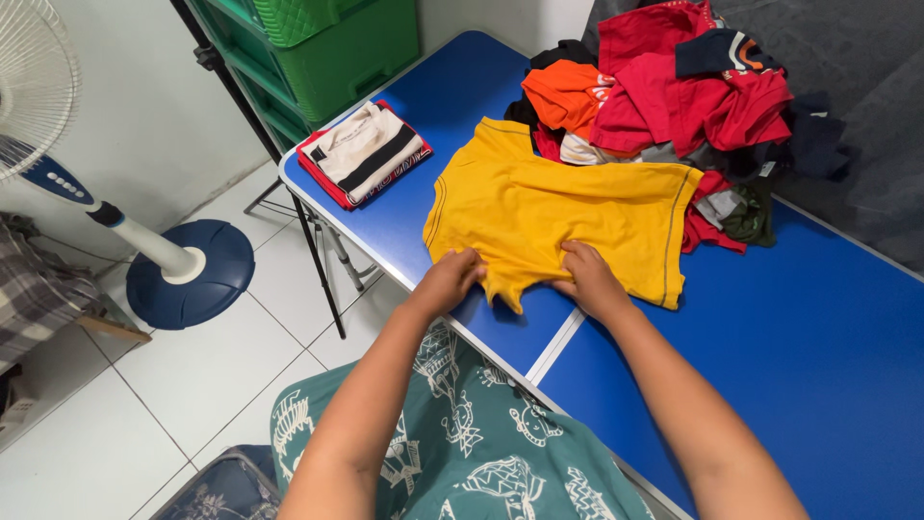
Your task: The person picks up clothing items from a pile, smooths them on a table, and folds them into a rectangular shape before placing them in a stack.
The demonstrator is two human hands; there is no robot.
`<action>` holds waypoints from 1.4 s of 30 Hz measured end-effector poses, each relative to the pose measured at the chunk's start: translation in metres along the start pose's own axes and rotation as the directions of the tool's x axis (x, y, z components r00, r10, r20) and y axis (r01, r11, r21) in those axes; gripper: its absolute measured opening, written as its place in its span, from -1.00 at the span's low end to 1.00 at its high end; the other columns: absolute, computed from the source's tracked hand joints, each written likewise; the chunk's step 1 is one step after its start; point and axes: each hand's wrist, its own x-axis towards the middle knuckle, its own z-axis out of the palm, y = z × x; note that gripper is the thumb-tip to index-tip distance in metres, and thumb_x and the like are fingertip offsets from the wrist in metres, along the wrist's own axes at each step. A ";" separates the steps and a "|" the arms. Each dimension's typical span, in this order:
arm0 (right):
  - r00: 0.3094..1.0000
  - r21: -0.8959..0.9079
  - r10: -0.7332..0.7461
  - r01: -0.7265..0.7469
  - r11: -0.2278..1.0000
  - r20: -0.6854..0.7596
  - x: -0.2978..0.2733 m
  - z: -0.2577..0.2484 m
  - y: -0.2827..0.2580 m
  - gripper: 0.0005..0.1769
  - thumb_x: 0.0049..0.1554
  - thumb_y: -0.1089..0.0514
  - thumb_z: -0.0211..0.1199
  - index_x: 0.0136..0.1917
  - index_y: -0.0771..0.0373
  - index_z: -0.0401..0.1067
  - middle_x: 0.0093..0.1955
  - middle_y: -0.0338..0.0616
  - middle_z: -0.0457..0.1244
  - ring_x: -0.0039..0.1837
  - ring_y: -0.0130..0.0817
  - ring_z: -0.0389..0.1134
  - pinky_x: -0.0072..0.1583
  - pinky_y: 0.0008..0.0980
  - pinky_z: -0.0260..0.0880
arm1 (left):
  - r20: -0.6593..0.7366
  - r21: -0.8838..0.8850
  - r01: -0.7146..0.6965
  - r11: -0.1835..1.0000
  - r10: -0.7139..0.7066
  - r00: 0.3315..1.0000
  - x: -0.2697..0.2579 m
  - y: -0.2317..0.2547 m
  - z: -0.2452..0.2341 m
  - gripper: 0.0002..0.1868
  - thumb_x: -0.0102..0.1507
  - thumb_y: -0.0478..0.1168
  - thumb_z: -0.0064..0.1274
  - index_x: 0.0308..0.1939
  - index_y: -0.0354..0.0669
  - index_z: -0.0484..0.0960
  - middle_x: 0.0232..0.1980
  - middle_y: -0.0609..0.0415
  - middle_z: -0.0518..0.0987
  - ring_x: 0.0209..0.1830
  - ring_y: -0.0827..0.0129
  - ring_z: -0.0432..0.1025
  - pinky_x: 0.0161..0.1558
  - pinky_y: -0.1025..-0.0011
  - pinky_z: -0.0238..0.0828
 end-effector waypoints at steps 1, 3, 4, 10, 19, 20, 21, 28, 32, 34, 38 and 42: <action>1.000 -0.032 0.019 -0.020 0.999 -0.023 -0.002 0.001 0.001 -0.56 -0.14 0.18 0.48 -0.05 0.31 0.36 0.28 0.15 0.28 0.32 0.15 0.26 0.28 -0.10 0.29 | -0.011 -0.004 0.068 0.998 -0.068 0.998 0.000 0.004 -0.001 -0.79 0.39 -0.10 0.03 -0.03 -0.15 0.49 -0.06 -0.15 0.60 0.00 -0.07 0.47 0.04 0.09 0.41; 0.996 -0.094 0.055 -0.061 0.994 -0.068 -0.007 0.003 0.004 -0.48 -0.21 0.33 0.43 0.04 0.33 0.37 0.23 0.10 0.30 0.28 0.13 0.29 0.26 -0.09 0.30 | -0.011 0.003 0.134 0.991 -0.134 0.991 -0.002 0.012 -0.006 -0.77 0.42 -0.06 -0.03 -0.04 -0.14 0.44 -0.09 -0.18 0.58 -0.02 -0.09 0.46 -0.01 0.08 0.42; 0.993 -0.128 0.094 -0.103 0.986 -0.073 -0.009 0.004 0.005 -0.51 -0.18 0.38 0.37 0.05 0.30 0.37 0.19 0.06 0.31 0.26 0.10 0.31 0.26 -0.10 0.30 | 0.000 0.015 0.131 0.991 -0.131 0.991 -0.003 0.016 -0.010 -0.76 0.42 -0.04 -0.05 -0.03 -0.13 0.43 -0.10 -0.19 0.58 -0.01 -0.10 0.46 -0.02 0.07 0.42; 0.979 -0.265 0.173 -0.196 0.944 -0.106 -0.012 -0.014 0.004 -0.56 -0.14 0.45 0.28 0.01 0.21 0.35 0.06 -0.07 0.32 0.20 -0.01 0.33 0.23 -0.07 0.29 | 0.039 0.085 0.155 0.984 -0.159 0.987 0.001 0.026 -0.022 -0.76 0.45 -0.02 -0.13 -0.01 -0.10 0.39 -0.12 -0.21 0.61 -0.05 -0.18 0.49 -0.11 0.01 0.40; 0.967 -0.440 0.136 -0.221 0.870 -0.217 -0.013 -0.035 -0.008 -0.62 -0.19 0.36 0.35 -0.06 0.11 0.51 0.06 -0.11 0.24 0.18 -0.05 0.23 0.20 -0.08 0.17 | 0.084 0.111 0.106 0.988 -0.115 0.990 0.010 0.020 -0.024 -0.71 0.22 -0.19 0.09 0.02 -0.08 0.52 -0.07 -0.12 0.65 -0.04 -0.07 0.53 -0.07 0.12 0.48; 0.961 -0.461 0.137 -0.237 0.855 -0.239 -0.012 -0.038 -0.008 -0.64 -0.17 0.37 0.35 -0.07 0.10 0.52 0.07 -0.13 0.23 0.19 -0.07 0.22 0.21 -0.09 0.16 | 0.104 0.108 0.053 0.993 -0.065 0.992 0.010 0.018 -0.027 -0.67 0.13 -0.23 0.16 -0.02 -0.09 0.56 -0.07 -0.10 0.65 -0.03 -0.04 0.54 -0.06 0.16 0.49; 0.955 -0.482 0.140 -0.254 0.839 -0.260 -0.013 -0.040 -0.008 -0.66 -0.15 0.37 0.35 -0.09 0.09 0.53 0.07 -0.16 0.21 0.20 -0.09 0.22 0.22 -0.10 0.15 | 0.121 0.116 0.056 0.992 -0.070 0.990 0.009 0.017 -0.027 -0.68 0.12 -0.24 0.18 -0.04 -0.09 0.58 -0.06 -0.09 0.65 -0.02 -0.02 0.54 -0.04 0.18 0.49; 0.939 -0.507 0.179 -0.312 0.803 -0.293 -0.017 -0.055 -0.004 -0.82 -0.13 0.30 0.34 -0.21 0.10 0.53 0.05 -0.15 0.22 0.20 -0.06 0.20 0.22 -0.08 0.15 | 0.127 0.138 0.030 0.990 -0.048 0.991 0.010 0.009 -0.024 -0.72 0.10 -0.23 0.15 -0.10 -0.15 0.64 -0.09 -0.12 0.64 -0.05 -0.03 0.52 -0.02 0.17 0.47; 0.940 -0.489 0.193 -0.314 0.814 -0.282 -0.029 -0.061 0.010 -0.81 -0.11 0.29 0.32 -0.19 0.10 0.58 0.00 -0.18 0.27 0.17 -0.08 0.25 0.20 -0.08 0.18 | 0.103 0.110 0.088 0.990 -0.099 0.990 0.010 0.010 -0.028 -0.74 0.17 -0.16 0.01 -0.14 -0.20 0.62 -0.13 -0.18 0.63 -0.08 -0.08 0.51 -0.02 0.12 0.45; 0.939 -0.483 0.241 -0.334 0.810 -0.245 -0.035 -0.060 0.013 -0.79 -0.10 0.29 0.30 -0.16 0.11 0.60 -0.03 -0.19 0.31 0.15 -0.08 0.29 0.18 -0.08 0.22 | 0.113 0.114 0.124 0.986 -0.137 0.984 0.009 0.012 -0.031 -0.74 0.21 -0.13 -0.05 -0.18 -0.22 0.61 -0.15 -0.20 0.63 -0.08 -0.09 0.51 -0.02 0.10 0.44; 0.937 -0.384 0.340 -0.344 0.857 -0.081 -0.052 -0.058 0.028 -0.72 -0.02 0.34 0.21 -0.05 0.16 0.59 0.01 -0.09 0.38 0.15 -0.01 0.36 0.19 -0.06 0.33 | 0.111 0.137 0.133 0.982 -0.149 0.983 0.008 0.016 -0.035 -0.72 0.25 -0.10 -0.11 -0.22 -0.24 0.58 -0.17 -0.22 0.62 -0.09 -0.13 0.50 -0.04 0.08 0.42; 0.927 -0.230 0.310 -0.261 0.938 0.212 -0.075 -0.057 0.065 -0.53 -0.13 0.44 0.10 0.04 0.23 0.55 0.16 0.04 0.38 0.26 0.07 0.36 0.26 -0.14 0.39 | 0.094 0.087 0.194 0.977 -0.202 0.975 -0.001 0.017 -0.046 -0.73 0.26 -0.11 -0.11 -0.20 -0.23 0.58 -0.19 -0.23 0.61 -0.13 -0.10 0.51 -0.06 0.10 0.43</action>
